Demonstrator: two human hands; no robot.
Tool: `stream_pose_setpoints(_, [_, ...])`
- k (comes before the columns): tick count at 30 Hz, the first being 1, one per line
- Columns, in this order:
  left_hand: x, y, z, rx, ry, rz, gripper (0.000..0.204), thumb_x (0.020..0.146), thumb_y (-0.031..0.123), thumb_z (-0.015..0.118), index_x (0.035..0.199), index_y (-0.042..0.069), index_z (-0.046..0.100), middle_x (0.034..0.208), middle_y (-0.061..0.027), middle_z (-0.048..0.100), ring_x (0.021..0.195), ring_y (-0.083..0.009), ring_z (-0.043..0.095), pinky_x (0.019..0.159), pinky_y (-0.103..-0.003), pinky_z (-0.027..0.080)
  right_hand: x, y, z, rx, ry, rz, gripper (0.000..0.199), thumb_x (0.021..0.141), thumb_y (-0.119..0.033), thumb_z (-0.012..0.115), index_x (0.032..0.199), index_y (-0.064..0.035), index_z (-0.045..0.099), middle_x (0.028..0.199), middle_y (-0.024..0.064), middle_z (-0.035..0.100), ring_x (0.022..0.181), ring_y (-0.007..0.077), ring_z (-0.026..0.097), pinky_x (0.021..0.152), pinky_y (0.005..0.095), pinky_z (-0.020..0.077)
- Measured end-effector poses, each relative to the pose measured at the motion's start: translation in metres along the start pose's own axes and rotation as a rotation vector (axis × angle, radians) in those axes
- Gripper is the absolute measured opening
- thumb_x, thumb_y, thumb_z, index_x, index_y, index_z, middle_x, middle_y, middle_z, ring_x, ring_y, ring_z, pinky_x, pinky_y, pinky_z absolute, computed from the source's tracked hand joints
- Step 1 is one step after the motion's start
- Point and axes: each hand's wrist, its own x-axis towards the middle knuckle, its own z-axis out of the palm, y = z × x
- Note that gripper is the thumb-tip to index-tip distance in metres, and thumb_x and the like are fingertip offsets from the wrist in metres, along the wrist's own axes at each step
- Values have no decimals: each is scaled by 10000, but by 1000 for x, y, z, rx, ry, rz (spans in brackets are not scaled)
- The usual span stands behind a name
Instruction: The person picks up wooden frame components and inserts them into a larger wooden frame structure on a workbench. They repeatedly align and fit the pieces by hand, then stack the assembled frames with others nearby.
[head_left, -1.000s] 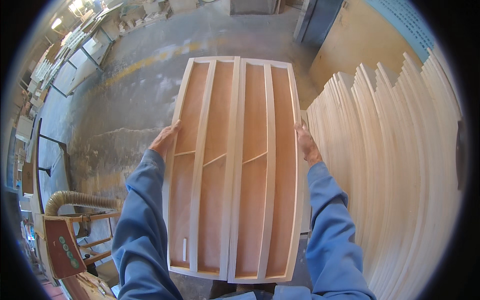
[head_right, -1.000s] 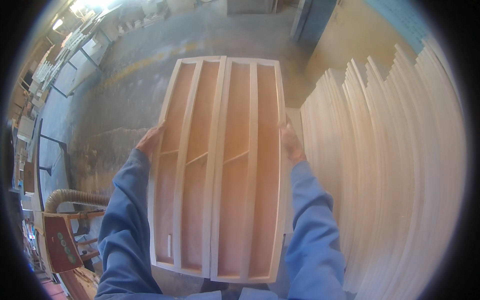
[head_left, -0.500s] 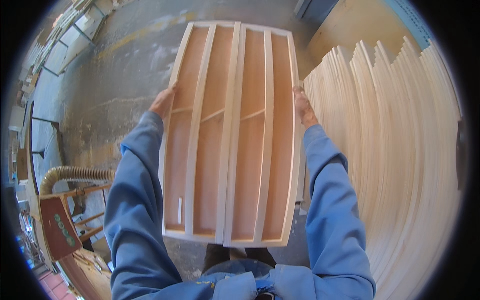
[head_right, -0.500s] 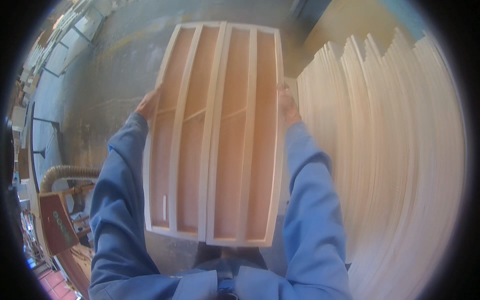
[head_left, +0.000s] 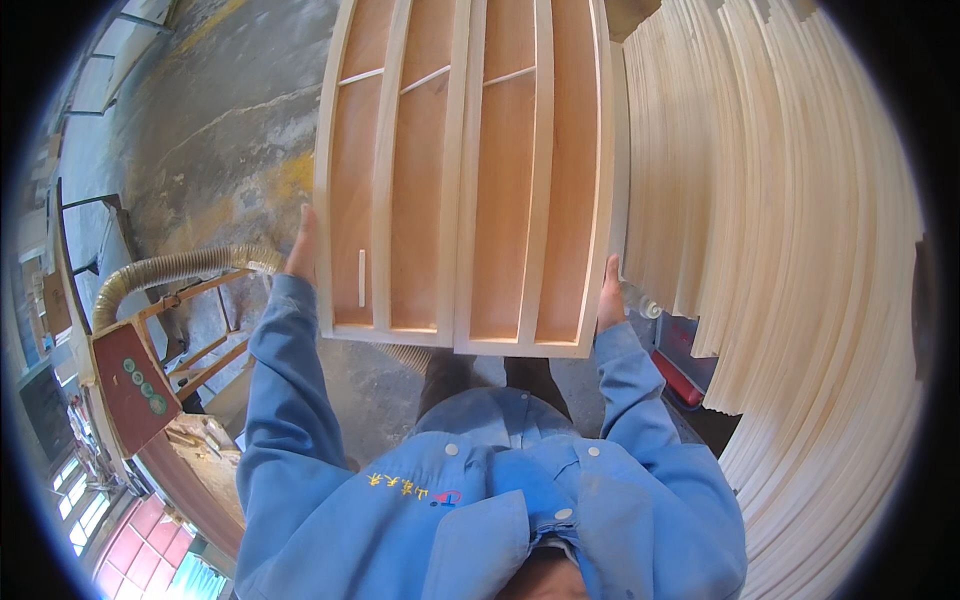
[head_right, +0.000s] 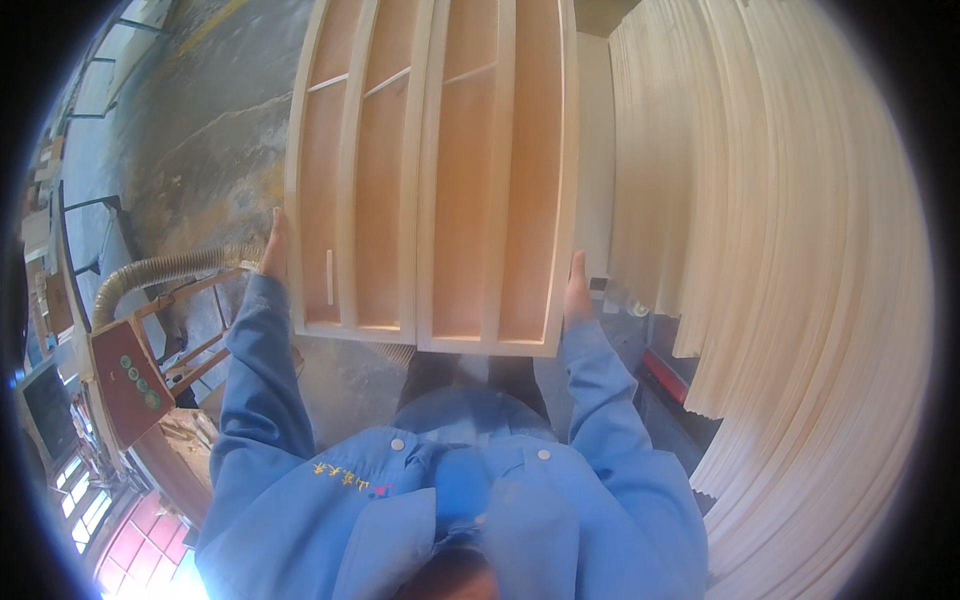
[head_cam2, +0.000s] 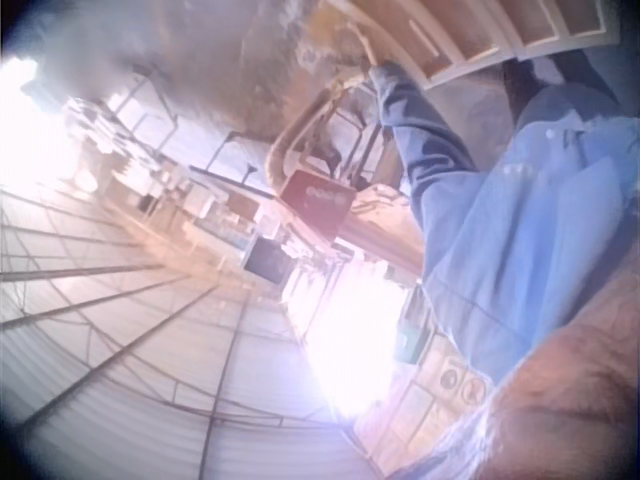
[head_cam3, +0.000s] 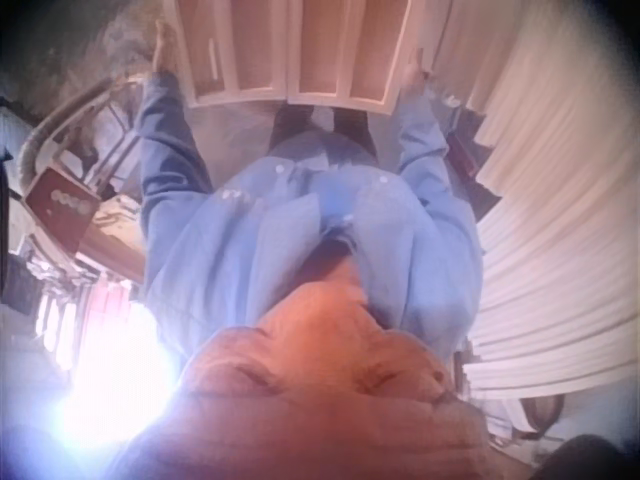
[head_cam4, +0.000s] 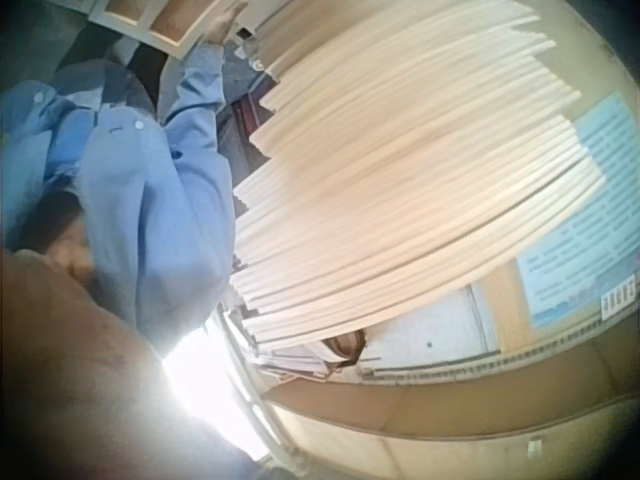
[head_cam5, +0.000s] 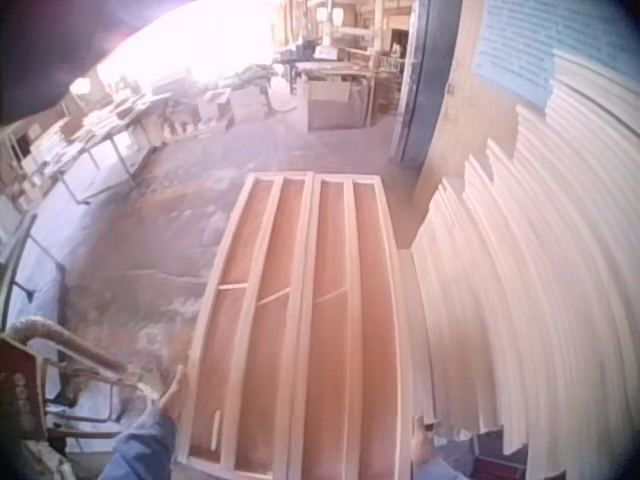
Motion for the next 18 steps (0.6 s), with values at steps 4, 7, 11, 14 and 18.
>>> stream_pose_setpoints(4, [-8,-17,-18,-136,-226,-82,806,1020,648,343,1549,40,320,1564,-57,386,1417,-201,375,1174,-326,291,-7,15,-10,-16,-29,-21,715,1040,-620,305,1449,-56,466,1390,116,553,1244,241,543,1024,338,467])
stream_pose_setpoints(7, [13,-30,-30,-77,-192,-13,751,1033,625,334,1528,62,371,1512,-47,461,1348,-197,459,1131,-327,358,-1,17,-13,43,-35,-10,709,1039,-617,314,1432,-51,482,1365,113,572,1211,246,564,999,342,488])
stream_pose_setpoints(11, [60,-62,-44,-149,-209,31,763,1031,637,318,1517,53,390,1478,-63,502,1333,-209,478,1128,-326,361,13,22,-26,92,-22,28,653,1054,-563,330,1425,-50,491,1380,120,567,1233,256,560,1018,356,484])
stream_pose_setpoints(14, [79,-65,-41,-48,-212,67,787,1025,650,311,1503,34,414,1479,-93,507,1331,-224,484,1136,-337,350,30,38,-55,67,-41,77,592,1040,-505,380,1422,-69,500,1373,127,576,1234,276,564,1026,371,478])
stream_pose_setpoints(18, [43,-22,-19,755,155,111,822,1008,670,326,1460,-1,473,1477,-138,516,1318,-226,501,1140,-361,342,18,98,-117,-903,55,-54,543,996,-440,467,1418,-103,514,1346,136,601,1217,311,577,1028,392,471])
